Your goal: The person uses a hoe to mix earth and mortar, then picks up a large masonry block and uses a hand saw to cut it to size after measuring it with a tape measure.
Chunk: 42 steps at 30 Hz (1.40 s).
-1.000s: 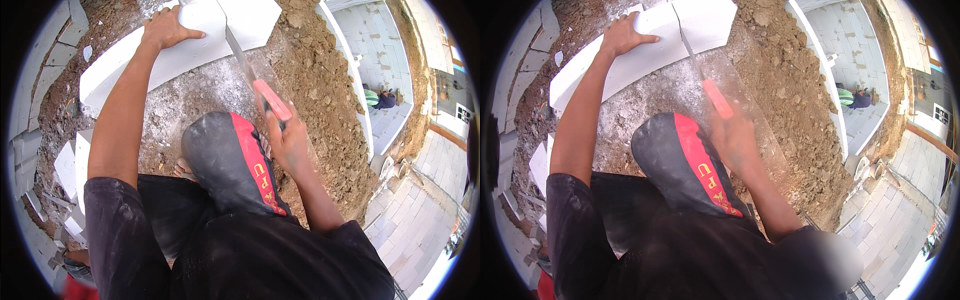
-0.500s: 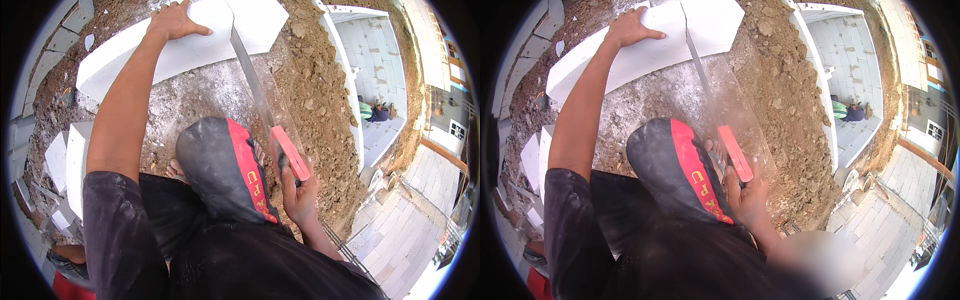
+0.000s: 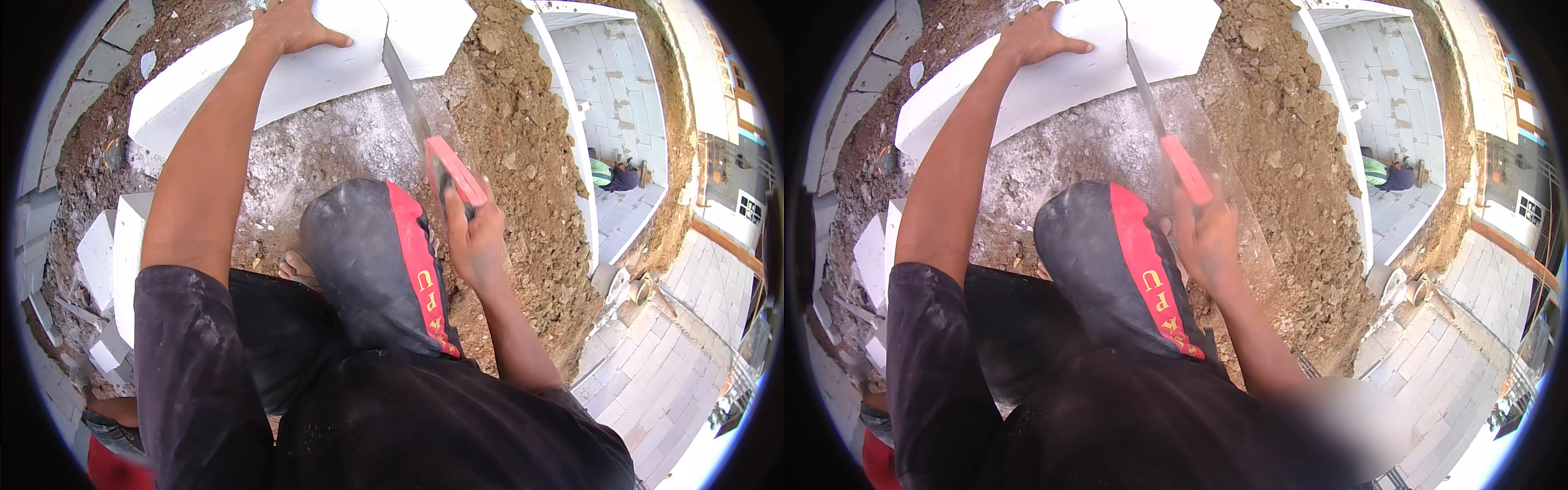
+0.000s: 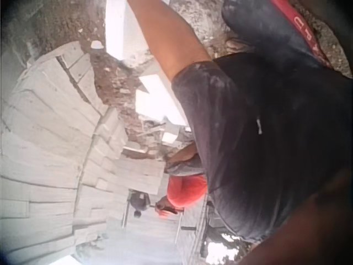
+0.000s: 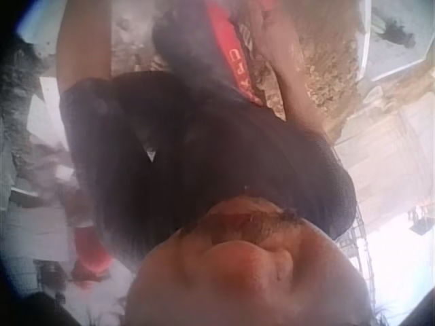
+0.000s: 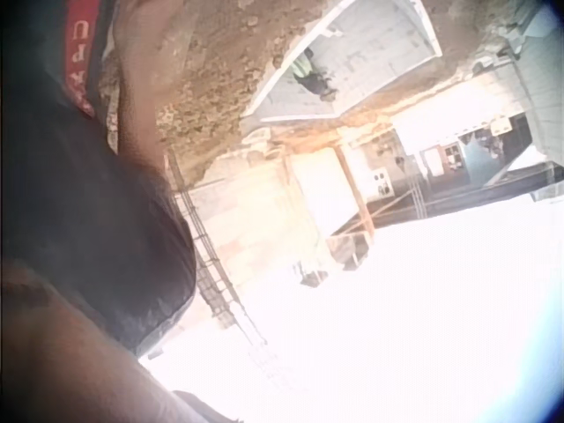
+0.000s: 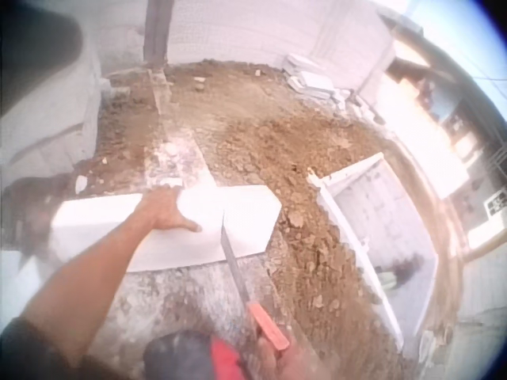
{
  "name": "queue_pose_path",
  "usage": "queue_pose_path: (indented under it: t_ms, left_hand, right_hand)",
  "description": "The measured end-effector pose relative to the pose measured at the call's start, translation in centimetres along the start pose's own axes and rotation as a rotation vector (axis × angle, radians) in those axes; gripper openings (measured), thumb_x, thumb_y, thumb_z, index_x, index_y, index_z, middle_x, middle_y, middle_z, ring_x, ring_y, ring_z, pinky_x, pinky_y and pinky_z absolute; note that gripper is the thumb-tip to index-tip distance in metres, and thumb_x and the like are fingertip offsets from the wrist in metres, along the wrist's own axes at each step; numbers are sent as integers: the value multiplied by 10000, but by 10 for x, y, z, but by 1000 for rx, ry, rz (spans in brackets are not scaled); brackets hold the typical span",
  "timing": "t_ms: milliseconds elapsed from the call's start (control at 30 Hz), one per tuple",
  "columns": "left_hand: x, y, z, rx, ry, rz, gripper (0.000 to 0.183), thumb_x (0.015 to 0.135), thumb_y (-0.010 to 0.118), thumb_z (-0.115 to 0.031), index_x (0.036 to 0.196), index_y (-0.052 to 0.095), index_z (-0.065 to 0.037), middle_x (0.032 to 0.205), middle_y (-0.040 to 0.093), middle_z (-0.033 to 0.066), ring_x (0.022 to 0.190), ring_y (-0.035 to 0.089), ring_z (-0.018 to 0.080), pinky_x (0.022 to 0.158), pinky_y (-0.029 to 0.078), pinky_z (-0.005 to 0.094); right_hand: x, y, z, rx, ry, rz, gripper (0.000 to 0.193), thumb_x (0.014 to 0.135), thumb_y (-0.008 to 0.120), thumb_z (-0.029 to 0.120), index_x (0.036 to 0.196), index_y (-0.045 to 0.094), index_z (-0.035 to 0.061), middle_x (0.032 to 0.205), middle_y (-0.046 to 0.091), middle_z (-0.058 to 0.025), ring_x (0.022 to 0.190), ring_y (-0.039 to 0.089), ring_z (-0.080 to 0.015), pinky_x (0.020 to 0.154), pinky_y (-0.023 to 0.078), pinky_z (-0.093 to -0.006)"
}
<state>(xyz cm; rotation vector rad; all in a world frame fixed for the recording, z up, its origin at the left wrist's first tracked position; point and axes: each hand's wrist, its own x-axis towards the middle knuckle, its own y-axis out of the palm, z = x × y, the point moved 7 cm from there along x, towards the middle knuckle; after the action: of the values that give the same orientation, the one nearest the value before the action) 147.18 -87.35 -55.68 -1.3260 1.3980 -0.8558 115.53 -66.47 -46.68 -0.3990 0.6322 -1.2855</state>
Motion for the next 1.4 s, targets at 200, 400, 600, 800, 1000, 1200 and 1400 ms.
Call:
queue_pose_path:
  t_ms: [200,400,600,800,1000,1200,1400]
  left_hand:
    - [5,-1,-9,-102,2,90,1296,521,845,-769,1467,487,43,1404,568,306,1323,543,432,1126,430,500]
    - [18,24,13,154,-9,-22,1230,552,762,-836,1517,498,-121,1404,609,200,1331,567,381,1123,375,627]
    - [13,28,11,128,29,-64,1255,533,753,-843,1515,498,-104,1400,616,210,1305,597,370,1103,404,623]
    - [32,15,10,68,-12,25,1326,487,780,-838,1520,483,-62,1413,606,232,1325,581,389,1150,382,602]
    - [26,24,2,51,-5,88,1294,525,757,-839,1505,486,-38,1356,645,231,1264,631,364,1106,461,527]
    - [36,12,9,-11,-5,123,1308,521,762,-839,1511,470,-36,1337,655,226,1243,644,362,1084,468,539]
    - [8,23,-12,80,17,103,1285,521,746,-865,1506,492,-80,1375,623,219,1302,591,379,1099,435,578]
  right_hand:
    - [20,18,-24,14,76,-37,305,1019,589,142,1217,626,-87,1066,698,-201,975,675,-255,868,513,-380]
    - [-31,8,-33,12,-78,-94,286,1021,599,150,1205,640,-64,992,699,-159,886,654,-210,782,511,-356]
    - [47,46,-46,-136,91,-25,364,1015,590,181,1229,560,-112,804,691,-222,799,723,-390,696,538,-432]
    - [-62,13,-65,78,-96,-107,332,1001,612,134,1275,589,-52,943,720,-201,902,741,-288,801,555,-366]
    - [57,52,-69,-16,71,-53,381,1012,582,175,1310,559,-61,937,699,-274,844,696,-433,759,544,-411]
    - [-64,3,-77,89,-239,-146,410,989,614,167,1339,542,-34,950,707,-284,882,685,-500,779,560,-510]
    - [87,52,-50,-16,46,-9,349,984,625,146,1249,560,-71,896,670,-299,798,686,-468,679,516,-492]
